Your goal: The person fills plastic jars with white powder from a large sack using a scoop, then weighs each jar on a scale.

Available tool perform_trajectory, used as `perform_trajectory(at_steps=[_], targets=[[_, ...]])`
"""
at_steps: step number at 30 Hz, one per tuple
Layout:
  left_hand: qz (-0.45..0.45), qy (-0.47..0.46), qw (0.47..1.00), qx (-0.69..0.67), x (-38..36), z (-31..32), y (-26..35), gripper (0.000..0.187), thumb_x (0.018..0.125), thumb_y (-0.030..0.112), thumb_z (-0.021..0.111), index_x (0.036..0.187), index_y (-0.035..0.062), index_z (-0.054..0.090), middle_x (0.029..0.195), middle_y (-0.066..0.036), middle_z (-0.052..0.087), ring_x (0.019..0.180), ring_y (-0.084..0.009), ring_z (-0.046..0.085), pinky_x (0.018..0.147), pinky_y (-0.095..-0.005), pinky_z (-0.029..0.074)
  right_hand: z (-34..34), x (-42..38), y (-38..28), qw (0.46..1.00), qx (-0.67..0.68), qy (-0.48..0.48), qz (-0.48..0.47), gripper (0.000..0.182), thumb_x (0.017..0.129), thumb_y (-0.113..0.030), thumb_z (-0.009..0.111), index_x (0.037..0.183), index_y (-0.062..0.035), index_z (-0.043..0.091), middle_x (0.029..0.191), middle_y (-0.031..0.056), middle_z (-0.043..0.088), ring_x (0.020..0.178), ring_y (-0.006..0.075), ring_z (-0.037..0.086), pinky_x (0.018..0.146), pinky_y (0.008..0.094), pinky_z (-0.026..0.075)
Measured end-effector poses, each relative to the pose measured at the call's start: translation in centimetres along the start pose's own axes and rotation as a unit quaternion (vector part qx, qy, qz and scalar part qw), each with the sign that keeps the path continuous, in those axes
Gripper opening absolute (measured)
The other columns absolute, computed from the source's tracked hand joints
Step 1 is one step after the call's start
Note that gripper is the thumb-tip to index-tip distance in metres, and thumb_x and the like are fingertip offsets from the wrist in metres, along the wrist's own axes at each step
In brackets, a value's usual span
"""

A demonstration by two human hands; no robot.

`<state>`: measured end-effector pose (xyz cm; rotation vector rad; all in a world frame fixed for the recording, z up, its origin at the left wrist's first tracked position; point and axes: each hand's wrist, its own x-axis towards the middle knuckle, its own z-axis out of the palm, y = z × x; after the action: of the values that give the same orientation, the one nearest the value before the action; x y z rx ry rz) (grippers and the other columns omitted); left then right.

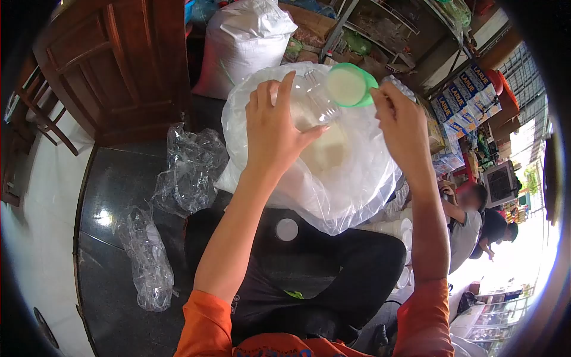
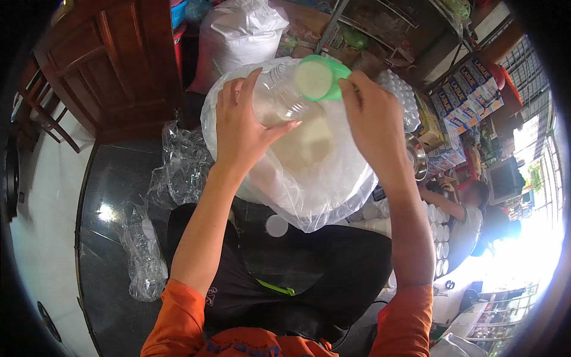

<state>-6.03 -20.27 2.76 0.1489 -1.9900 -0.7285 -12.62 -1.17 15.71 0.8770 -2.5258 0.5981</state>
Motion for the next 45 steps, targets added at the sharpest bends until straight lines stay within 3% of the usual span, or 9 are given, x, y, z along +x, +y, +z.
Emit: perform_trajectory(at_steps=[3, 9, 16, 26, 31, 38, 40, 43, 45], targets=[[-0.010, 0.011, 1.000, -0.008, -0.1, 0.3, 0.7, 0.106, 0.062, 0.044, 0.101, 0.146, 0.0039, 0.052, 0.126, -0.021, 0.056, 0.120, -0.0399, 0.056, 0.103, -0.0541, 0.047, 0.8, 0.1, -2.4, 0.995, -0.054, 0.019, -0.081, 0.022, 0.105, -0.026, 0.061, 0.104, -0.0041, 0.065, 0.089, 0.0213, 0.069, 0.086, 0.0451, 0.067, 0.074, 0.0541, 0.052], [-0.065, 0.041, 0.994, -0.072, 0.2, 0.4, 0.7, 0.103, 0.063, 0.047, 0.101, 0.141, 0.0003, 0.053, 0.123, -0.021, 0.057, 0.116, -0.0409, 0.057, 0.099, -0.0523, 0.049, 1.8, -0.1, -4.0, 0.967, -0.167, 0.045, -0.189, 0.008, 0.101, -0.016, 0.065, 0.103, -0.0087, 0.063, 0.091, 0.0107, 0.062, 0.085, 0.0325, 0.070, 0.072, 0.0454, 0.059], [-0.045, 0.076, 0.992, -0.090, 0.2, 0.3, 0.2, 0.105, 0.062, 0.045, 0.100, 0.143, 0.0000, 0.050, 0.121, -0.020, 0.053, 0.113, -0.0384, 0.055, 0.097, -0.0505, 0.049, 1.6, 0.1, -4.3, 0.925, -0.239, 0.080, -0.285, 0.015, 0.092, -0.008, 0.070, 0.106, -0.0076, 0.064, 0.095, 0.0079, 0.059, 0.089, 0.0277, 0.067, 0.073, 0.0426, 0.059], [-0.061, 0.101, 0.985, -0.126, 0.4, -0.1, -0.1, 0.104, 0.062, 0.045, 0.101, 0.143, 0.0016, 0.052, 0.122, -0.022, 0.055, 0.112, -0.0399, 0.059, 0.095, -0.0502, 0.052, 0.3, 0.8, -3.3, 0.967, -0.110, 0.111, -0.200, 0.014, 0.103, -0.020, 0.065, 0.103, -0.0062, 0.066, 0.088, 0.0145, 0.067, 0.080, 0.0353, 0.068, 0.071, 0.0480, 0.055], [-0.063, 0.111, 0.985, -0.115, 0.5, -0.6, -0.5, 0.103, 0.062, 0.043, 0.101, 0.143, 0.0014, 0.052, 0.122, -0.022, 0.056, 0.112, -0.0398, 0.059, 0.096, -0.0499, 0.052, -0.8, 0.4, -1.9, 0.997, -0.048, 0.046, 0.033, 0.026, 0.104, -0.030, 0.061, 0.101, -0.0054, 0.069, 0.085, 0.0199, 0.072, 0.080, 0.0418, 0.070, 0.073, 0.0522, 0.053], [-0.071, 0.146, 0.984, -0.070, 1.1, -1.1, -1.6, 0.105, 0.060, 0.043, 0.102, 0.143, 0.0010, 0.053, 0.121, -0.021, 0.057, 0.111, -0.0388, 0.059, 0.095, -0.0496, 0.051, 7.1, -1.8, 2.6, 0.984, -0.058, -0.159, 0.054, 0.026, 0.102, -0.033, 0.060, 0.107, -0.0111, 0.073, 0.097, 0.0215, 0.075, 0.093, 0.0448, 0.072, 0.082, 0.0552, 0.055], [-0.077, 0.156, 0.979, -0.106, 1.1, -1.0, -1.9, 0.106, 0.060, 0.043, 0.103, 0.144, 0.0022, 0.053, 0.121, -0.021, 0.056, 0.111, -0.0376, 0.058, 0.096, -0.0491, 0.050, 10.4, -0.9, 4.0, 0.962, -0.165, -0.214, -0.034, 0.026, 0.103, -0.031, 0.059, 0.108, -0.0110, 0.074, 0.100, 0.0208, 0.076, 0.094, 0.0441, 0.072, 0.083, 0.0545, 0.057], [-0.058, 0.166, 0.980, -0.087, 1.3, -0.9, -2.3, 0.107, 0.060, 0.044, 0.103, 0.145, 0.0032, 0.053, 0.121, -0.021, 0.055, 0.111, -0.0368, 0.057, 0.096, -0.0486, 0.050, 13.4, 1.6, 5.7, 0.952, -0.116, -0.281, -0.039, 0.024, 0.103, -0.027, 0.058, 0.105, -0.0103, 0.075, 0.099, 0.0185, 0.076, 0.094, 0.0412, 0.074, 0.083, 0.0530, 0.058], [-0.058, 0.165, 0.980, -0.092, 1.4, -0.9, -2.4, 0.107, 0.059, 0.045, 0.103, 0.145, 0.0034, 0.053, 0.122, -0.021, 0.055, 0.112, -0.0368, 0.056, 0.096, -0.0486, 0.050, 16.1, 2.8, 6.3, 0.955, -0.170, -0.237, -0.056, 0.021, 0.101, -0.024, 0.059, 0.103, -0.0102, 0.075, 0.099, 0.0176, 0.076, 0.093, 0.0393, 0.074, 0.082, 0.0514, 0.059]])
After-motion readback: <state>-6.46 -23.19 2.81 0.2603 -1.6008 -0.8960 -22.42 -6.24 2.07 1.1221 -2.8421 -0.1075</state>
